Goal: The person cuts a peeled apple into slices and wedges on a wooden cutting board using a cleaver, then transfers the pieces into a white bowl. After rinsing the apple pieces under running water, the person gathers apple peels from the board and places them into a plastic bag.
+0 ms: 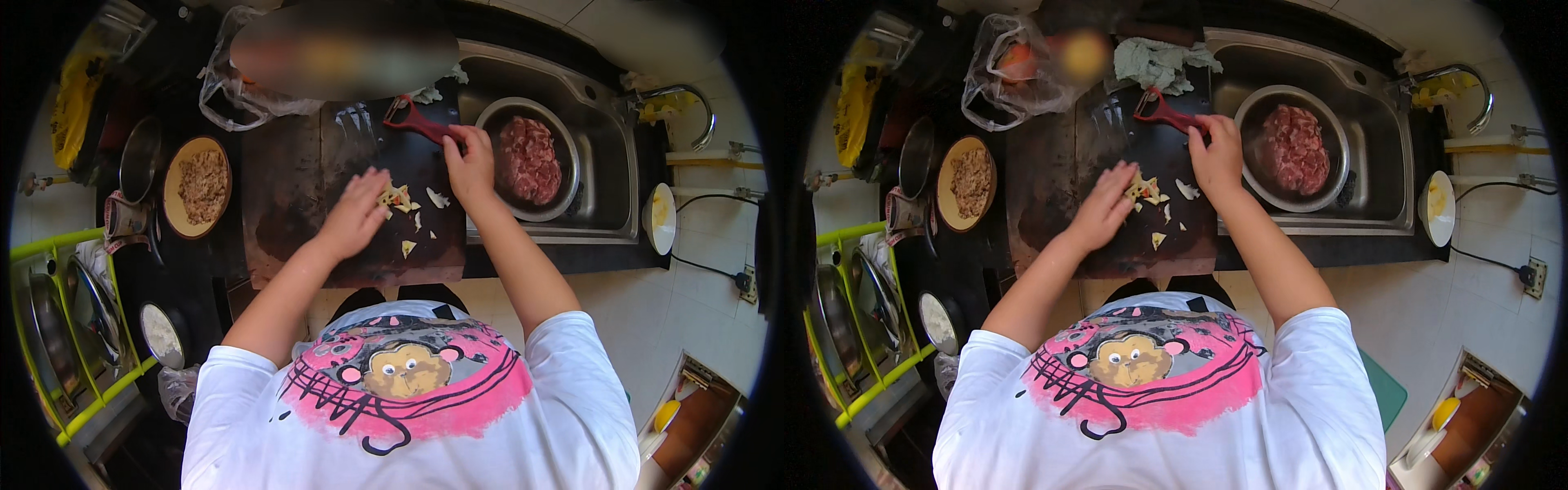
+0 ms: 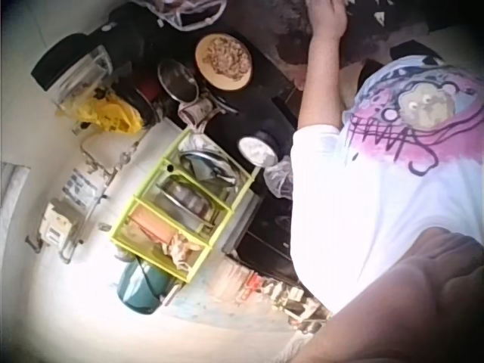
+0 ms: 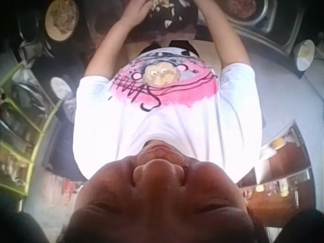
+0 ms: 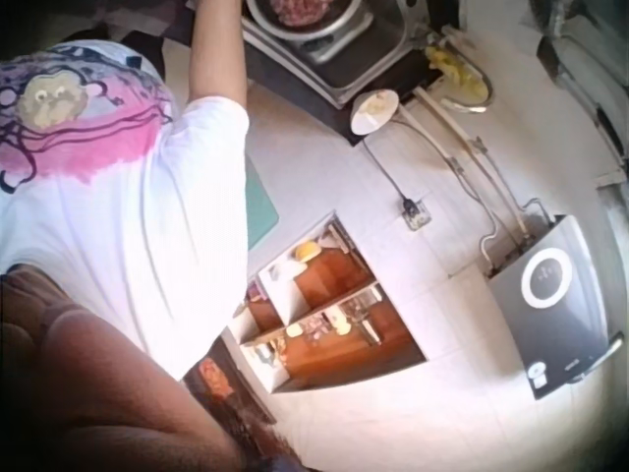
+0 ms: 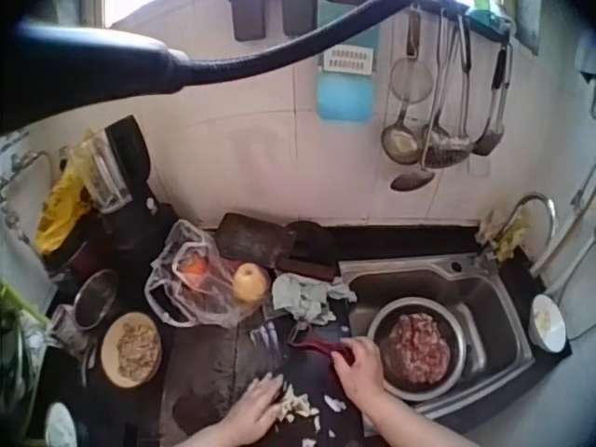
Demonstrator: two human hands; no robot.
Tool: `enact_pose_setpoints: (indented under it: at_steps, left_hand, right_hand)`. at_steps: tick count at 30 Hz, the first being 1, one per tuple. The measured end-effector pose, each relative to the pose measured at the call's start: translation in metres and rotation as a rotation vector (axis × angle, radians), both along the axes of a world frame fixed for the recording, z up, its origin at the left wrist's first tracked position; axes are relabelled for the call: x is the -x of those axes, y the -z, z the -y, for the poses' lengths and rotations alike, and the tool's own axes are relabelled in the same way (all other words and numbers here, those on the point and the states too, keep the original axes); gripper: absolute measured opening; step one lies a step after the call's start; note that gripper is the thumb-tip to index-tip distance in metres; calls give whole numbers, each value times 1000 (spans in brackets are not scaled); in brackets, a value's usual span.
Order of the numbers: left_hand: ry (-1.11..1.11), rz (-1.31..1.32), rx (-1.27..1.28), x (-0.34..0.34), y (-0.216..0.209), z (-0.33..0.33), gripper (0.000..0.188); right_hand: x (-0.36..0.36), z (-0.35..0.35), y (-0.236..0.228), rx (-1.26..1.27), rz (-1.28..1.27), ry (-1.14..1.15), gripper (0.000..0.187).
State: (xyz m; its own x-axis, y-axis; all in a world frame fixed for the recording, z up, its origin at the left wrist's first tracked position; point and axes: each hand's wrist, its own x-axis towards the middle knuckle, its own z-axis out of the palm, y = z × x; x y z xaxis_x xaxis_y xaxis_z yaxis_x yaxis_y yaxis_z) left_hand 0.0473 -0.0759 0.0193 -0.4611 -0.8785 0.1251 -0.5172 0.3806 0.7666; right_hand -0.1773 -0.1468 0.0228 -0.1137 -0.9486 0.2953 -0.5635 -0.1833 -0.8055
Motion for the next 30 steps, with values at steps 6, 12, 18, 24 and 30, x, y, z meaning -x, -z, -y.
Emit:
enact_pose_setpoints:
  at_steps: [6,12,18,24,30]
  left_hand:
    - [-208,-665,-307,-8,-8,-20,41]
    - [-445,-1028,-583,-18,-14,-31,40]
    - [-579,-1104,-688,-45,-26,-54,40]
    - [-543,-1105,-733,-56,-24,-71,38]
    - [-557,-1068,-752,-70,-29,-91,35]
  right_hand:
    - [-3,-61,11,-57,13,-170,27]
    - [-77,-84,8,-179,112,-412,41]
    - [-44,-57,8,-128,237,-229,36]
    - [-83,-84,19,-75,161,-359,31]
    - [-80,-68,8,-69,-205,-459,38]
